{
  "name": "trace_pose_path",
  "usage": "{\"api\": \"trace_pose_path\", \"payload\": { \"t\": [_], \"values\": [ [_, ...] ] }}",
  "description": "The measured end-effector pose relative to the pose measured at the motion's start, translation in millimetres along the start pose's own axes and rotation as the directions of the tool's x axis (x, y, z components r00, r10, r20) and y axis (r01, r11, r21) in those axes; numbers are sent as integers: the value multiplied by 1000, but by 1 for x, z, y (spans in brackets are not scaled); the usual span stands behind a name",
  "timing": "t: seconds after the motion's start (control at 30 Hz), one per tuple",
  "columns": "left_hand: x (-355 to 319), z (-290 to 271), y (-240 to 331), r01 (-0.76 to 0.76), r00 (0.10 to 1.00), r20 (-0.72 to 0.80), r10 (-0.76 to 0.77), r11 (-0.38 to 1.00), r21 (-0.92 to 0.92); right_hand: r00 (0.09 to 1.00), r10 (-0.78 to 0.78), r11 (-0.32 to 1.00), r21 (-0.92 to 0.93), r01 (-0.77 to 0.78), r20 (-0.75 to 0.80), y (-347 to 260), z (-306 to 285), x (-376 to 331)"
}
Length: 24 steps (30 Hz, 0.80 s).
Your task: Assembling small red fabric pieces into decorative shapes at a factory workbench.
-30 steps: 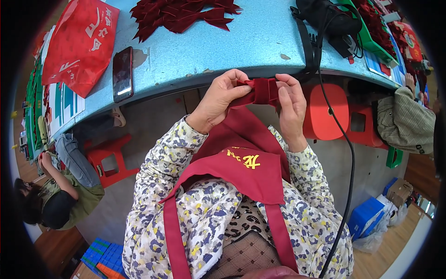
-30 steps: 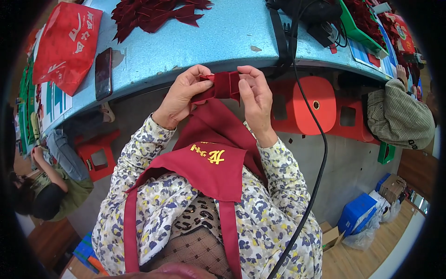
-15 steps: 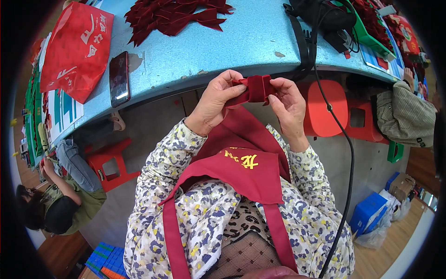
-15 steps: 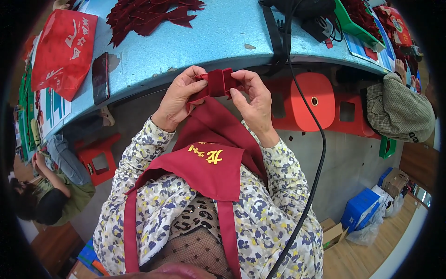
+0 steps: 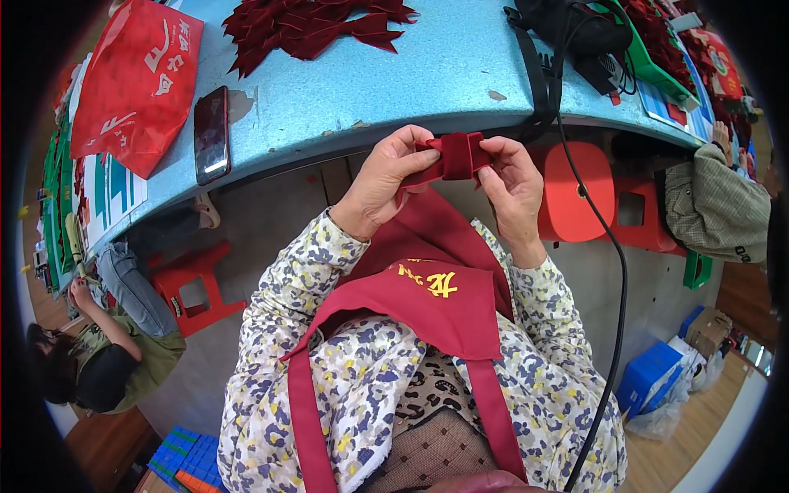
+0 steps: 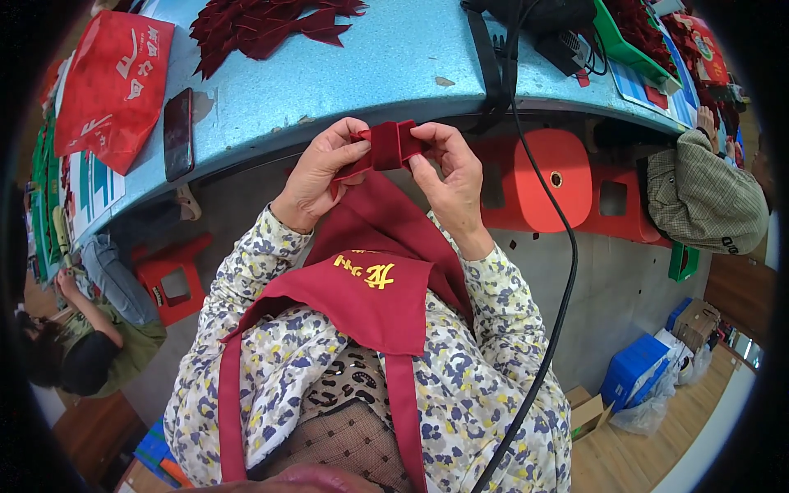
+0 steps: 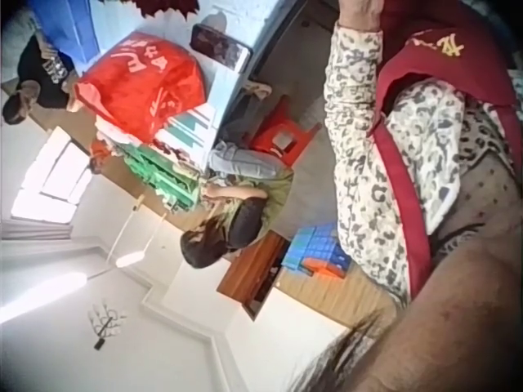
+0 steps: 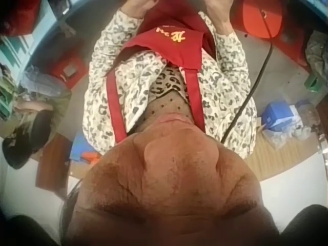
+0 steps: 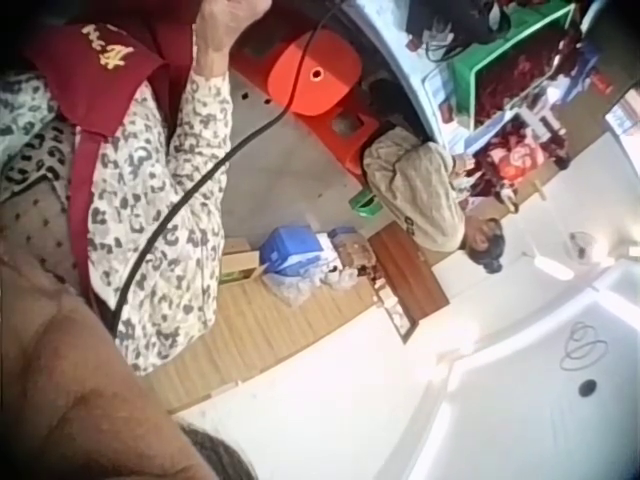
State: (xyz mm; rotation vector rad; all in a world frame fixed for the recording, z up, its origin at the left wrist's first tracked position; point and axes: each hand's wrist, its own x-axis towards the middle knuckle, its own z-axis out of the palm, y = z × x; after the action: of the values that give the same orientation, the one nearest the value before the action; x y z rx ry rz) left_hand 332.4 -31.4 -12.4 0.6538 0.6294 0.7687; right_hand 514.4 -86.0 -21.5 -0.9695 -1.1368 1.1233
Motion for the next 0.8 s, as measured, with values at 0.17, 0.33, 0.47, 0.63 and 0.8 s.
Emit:
{"api": "trace_pose_path", "payload": {
  "t": [0.17,0.33,0.47,0.63,0.8],
  "values": [
    [-3,2,-3,-32,999,0,32,999,-1,995,-98,975,-201,90,-30,9,2,-2],
    [-6,6,-4,-83,996,32,83,996,13,876,-473,706,-553,443,98,16,0,5],
    [-7,3,-4,-39,998,55,38,999,24,870,-487,783,-405,472,73,8,14,10],
    [-11,3,-4,-121,993,22,119,989,83,859,-399,746,-432,507,320,11,5,14],
    [-13,-5,-12,-274,962,55,268,949,157,875,-426,746,-458,484,233,22,18,4]
  ]
}}
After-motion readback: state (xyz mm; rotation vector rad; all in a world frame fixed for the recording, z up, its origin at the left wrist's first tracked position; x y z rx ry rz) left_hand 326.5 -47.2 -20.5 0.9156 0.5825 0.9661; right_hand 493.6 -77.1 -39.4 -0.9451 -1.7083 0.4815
